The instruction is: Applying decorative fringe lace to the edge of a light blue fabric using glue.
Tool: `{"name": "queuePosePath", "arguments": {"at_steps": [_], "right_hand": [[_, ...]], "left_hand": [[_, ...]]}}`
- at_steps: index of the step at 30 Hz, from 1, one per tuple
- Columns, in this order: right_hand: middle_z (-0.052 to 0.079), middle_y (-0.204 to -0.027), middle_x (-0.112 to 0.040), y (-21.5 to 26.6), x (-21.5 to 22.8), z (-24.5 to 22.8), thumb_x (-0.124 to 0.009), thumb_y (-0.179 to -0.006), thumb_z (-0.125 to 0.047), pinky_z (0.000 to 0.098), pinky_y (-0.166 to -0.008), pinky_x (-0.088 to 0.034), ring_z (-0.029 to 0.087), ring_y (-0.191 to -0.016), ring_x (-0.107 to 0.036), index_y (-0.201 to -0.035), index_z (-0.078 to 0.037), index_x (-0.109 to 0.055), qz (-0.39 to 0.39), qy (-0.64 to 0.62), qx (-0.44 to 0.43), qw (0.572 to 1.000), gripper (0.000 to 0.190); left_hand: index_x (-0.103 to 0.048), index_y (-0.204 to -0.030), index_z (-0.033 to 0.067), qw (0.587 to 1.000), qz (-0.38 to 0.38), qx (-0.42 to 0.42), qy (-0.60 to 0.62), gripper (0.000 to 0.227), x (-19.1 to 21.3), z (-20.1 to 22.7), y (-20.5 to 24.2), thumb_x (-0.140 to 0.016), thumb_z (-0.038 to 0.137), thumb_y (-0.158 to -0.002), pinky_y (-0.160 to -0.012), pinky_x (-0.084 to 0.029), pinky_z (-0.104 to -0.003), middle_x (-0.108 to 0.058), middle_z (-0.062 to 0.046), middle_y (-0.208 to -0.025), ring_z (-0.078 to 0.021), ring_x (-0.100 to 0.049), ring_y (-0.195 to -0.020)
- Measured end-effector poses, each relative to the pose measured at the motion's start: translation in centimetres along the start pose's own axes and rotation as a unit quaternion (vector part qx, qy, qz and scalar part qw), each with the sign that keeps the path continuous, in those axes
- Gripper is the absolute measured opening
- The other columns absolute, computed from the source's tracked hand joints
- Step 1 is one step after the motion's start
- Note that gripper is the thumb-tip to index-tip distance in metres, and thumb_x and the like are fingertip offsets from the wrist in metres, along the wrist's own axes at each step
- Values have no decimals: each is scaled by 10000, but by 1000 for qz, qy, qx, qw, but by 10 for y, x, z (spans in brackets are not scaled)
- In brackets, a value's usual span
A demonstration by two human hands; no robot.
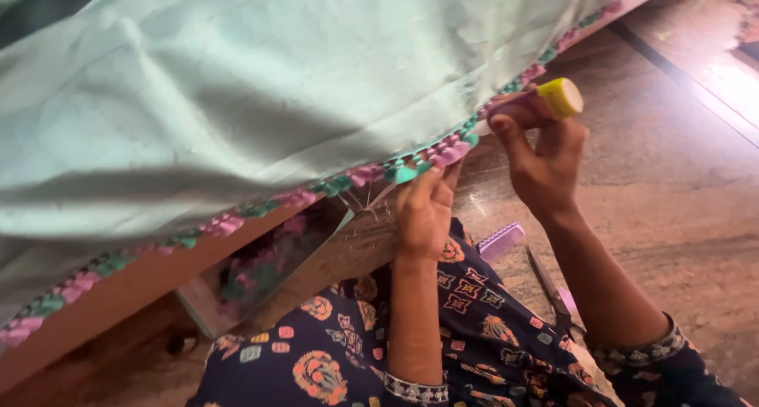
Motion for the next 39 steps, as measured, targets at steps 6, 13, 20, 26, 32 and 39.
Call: {"name": "queuePosePath", "arguments": {"at_steps": [6,13,20,26,32,39], "right_hand": [[65,-999,-757,0,1,-1,-734,-1013,-24,280,-886,-586,126,-945,-722,-1090,13,-710,14,11,-9,1000,89],[75,-937,-763,0,-4,-6,-764,-967,-19,261,-806,-579,110,-867,-720,-1033,38,-679,20,56,-5,998,122],[68,-950,-755,0,1,-3,-757,-972,-16,254,-822,-581,103,-886,-716,-1028,37,-681,33,36,-11,999,108],[62,-1017,-730,-5,15,37,-705,-1042,-64,260,-878,-559,109,-958,-684,-1092,34,-693,73,-121,-55,988,110],[60,-1016,-748,-14,15,33,-638,-1040,-106,276,-874,-589,114,-944,-707,-1103,11,-655,34,-199,-88,975,134],[55,-975,-723,-9,5,24,-625,-1066,-109,277,-877,-567,116,-939,-680,-1027,33,-681,-31,-141,-55,988,158]], "left_hand": [[-644,-1147,-62,998,40,-5,38,201,-3,9,1,-503,-31,-1007,-1205,-451,-440,-679,-169,-1233,-295,-628,-1251],[-620,-1177,-99,997,49,-24,51,218,6,11,3,-496,-55,-1004,-1189,-461,-481,-661,-189,-1270,-315,-627,-1255],[-641,-1196,-69,997,59,-9,40,266,-4,16,2,-510,-26,-969,-1197,-430,-473,-668,-174,-1274,-306,-618,-1263],[-713,-1153,-1,984,-96,-103,109,181,11,-11,-24,-627,95,-1027,-1317,-333,-435,-716,-122,-1264,-265,-611,-1323],[-678,-1161,36,987,-77,-70,123,184,-44,-1,-15,-649,166,-1033,-1318,-324,-443,-705,-138,-1310,-307,-576,-1364],[-559,-1360,-14,992,-42,-64,99,394,-17,-13,-8,-618,190,-1028,-1298,-321,-433,-616,-155,-1424,-279,-544,-1397]]}}
Point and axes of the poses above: each hand's wrist, its own y-axis away from the middle knuckle, its own x-axis out of the back of the hand, z = x × y, the point moved 6 cm from there along -y, towards the middle knuckle
